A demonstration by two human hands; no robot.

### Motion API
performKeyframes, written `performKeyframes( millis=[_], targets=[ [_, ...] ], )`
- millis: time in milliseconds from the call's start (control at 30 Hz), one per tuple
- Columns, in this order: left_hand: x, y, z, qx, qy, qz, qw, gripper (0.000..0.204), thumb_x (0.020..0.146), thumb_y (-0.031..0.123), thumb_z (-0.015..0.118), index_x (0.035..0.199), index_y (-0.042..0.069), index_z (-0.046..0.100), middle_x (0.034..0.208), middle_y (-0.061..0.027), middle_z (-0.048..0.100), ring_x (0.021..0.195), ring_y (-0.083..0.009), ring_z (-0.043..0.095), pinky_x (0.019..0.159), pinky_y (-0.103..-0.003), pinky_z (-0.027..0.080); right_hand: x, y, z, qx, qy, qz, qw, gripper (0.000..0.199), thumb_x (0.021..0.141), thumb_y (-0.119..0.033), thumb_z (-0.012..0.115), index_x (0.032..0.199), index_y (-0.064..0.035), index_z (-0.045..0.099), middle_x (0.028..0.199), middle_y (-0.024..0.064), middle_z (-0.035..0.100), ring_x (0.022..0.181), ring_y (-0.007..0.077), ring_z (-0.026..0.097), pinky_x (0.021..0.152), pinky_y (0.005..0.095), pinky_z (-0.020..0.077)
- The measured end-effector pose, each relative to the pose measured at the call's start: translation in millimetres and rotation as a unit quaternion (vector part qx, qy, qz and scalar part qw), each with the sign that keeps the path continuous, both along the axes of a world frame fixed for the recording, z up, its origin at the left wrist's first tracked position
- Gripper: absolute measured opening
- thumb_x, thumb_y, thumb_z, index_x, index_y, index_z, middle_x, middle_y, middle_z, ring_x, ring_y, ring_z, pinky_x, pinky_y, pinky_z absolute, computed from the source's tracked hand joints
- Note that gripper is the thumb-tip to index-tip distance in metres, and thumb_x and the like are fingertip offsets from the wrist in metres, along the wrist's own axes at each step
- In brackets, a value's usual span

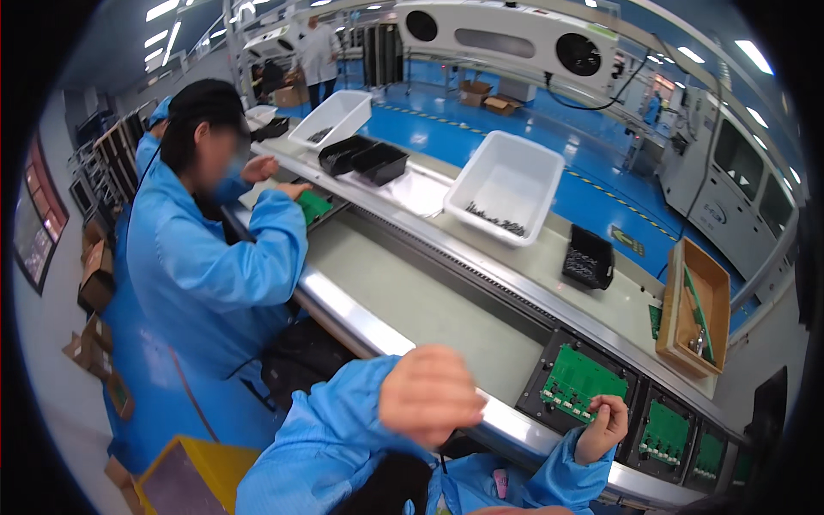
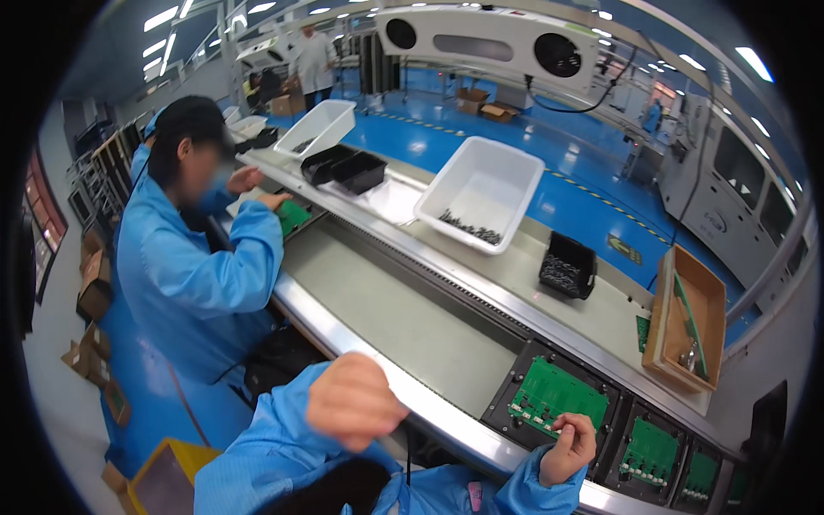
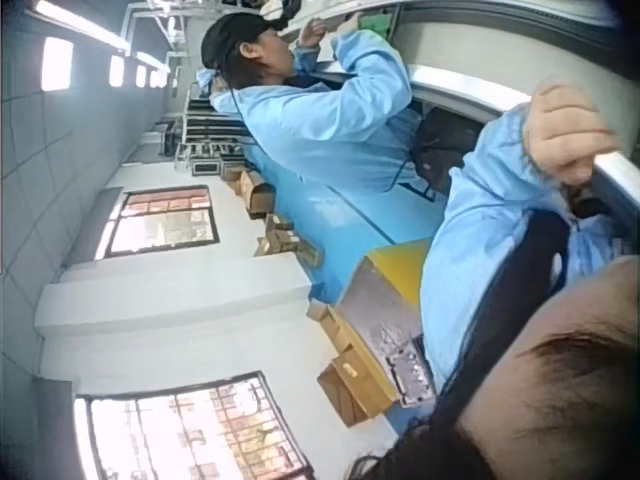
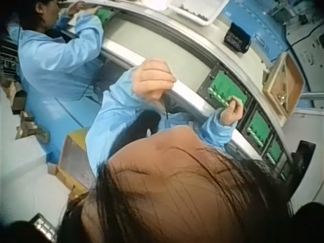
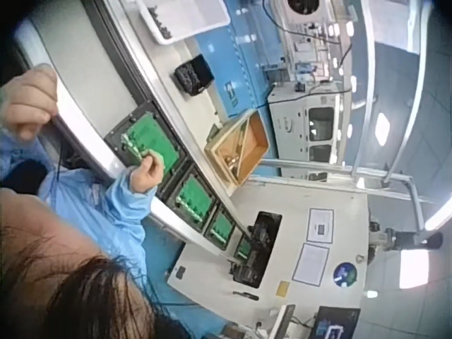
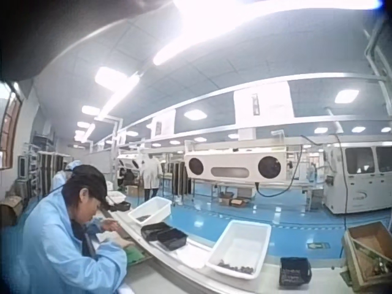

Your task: The person installs small components onto circuit boards by hand, inserting the parts into holes across the panels and sliding the boards along the conveyor track.

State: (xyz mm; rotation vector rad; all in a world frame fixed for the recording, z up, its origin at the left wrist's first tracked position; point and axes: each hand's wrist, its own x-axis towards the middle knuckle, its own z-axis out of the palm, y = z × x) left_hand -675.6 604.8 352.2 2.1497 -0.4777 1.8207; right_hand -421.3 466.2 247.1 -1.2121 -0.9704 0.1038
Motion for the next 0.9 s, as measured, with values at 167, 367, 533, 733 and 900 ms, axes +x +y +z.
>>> performKeyframes(
  millis=[167,367,533,733,900],
  targets=[
    [10,63,-49,-0.049,0.166,0.212,0.962,0.023,0.067,-0.007,0.058,0.089,0.001,0.061,0.082,-0.0097,0.061,0.064,-0.0217,0.054,0.064,-0.029,0.044,-1,-1,2,-0.020,0.008,0.029,0.999,0.016,0.082,0.002,0.041,0.088,-0.0006,0.055,0.079,0.0098,0.053,0.067,0.0157,0.047,0.063,0.0247,0.0415],
    [-9,117,-117,-0.338,0.246,0.295,0.859,0.020,0.076,-0.002,0.052,0.092,0.002,0.062,0.079,-0.0072,0.063,0.066,-0.0196,0.055,0.064,-0.027,0.046,-3,-3,1,-0.037,0.009,0.041,0.998,0.016,0.084,0.001,0.040,0.090,-0.0004,0.054,0.080,0.0100,0.053,0.068,0.0157,0.047,0.064,0.0247,0.0415],
    [-9,119,-125,-0.421,0.277,0.296,0.811,0.018,0.080,0.002,0.050,0.094,0.001,0.062,0.081,-0.0064,0.064,0.068,-0.0176,0.056,0.065,-0.026,0.046,-1,-1,-1,-0.041,0.004,0.034,0.999,0.015,0.084,0.001,0.040,0.090,-0.0005,0.054,0.080,0.0097,0.053,0.068,0.0156,0.047,0.064,0.0245,0.0414],
    [-8,118,-127,-0.382,0.308,0.291,0.821,0.018,0.081,0.004,0.050,0.093,0.001,0.062,0.084,-0.0068,0.064,0.068,-0.0190,0.057,0.066,-0.026,0.046,-2,3,1,-0.053,-0.018,0.032,0.998,0.016,0.084,0.001,0.041,0.091,-0.0006,0.055,0.080,0.0089,0.053,0.068,0.0156,0.047,0.064,0.0243,0.0413],
    [-11,114,-132,-0.314,0.381,0.296,0.818,0.017,0.081,0.006,0.050,0.092,0.001,0.062,0.086,-0.0078,0.064,0.071,-0.0218,0.058,0.067,-0.028,0.047,-9,5,30,-0.115,-0.059,0.077,0.989,0.017,0.084,0.001,0.042,0.095,-0.0004,0.056,0.081,0.0077,0.053,0.073,0.0153,0.048,0.067,0.0248,0.0408]
  ],
)
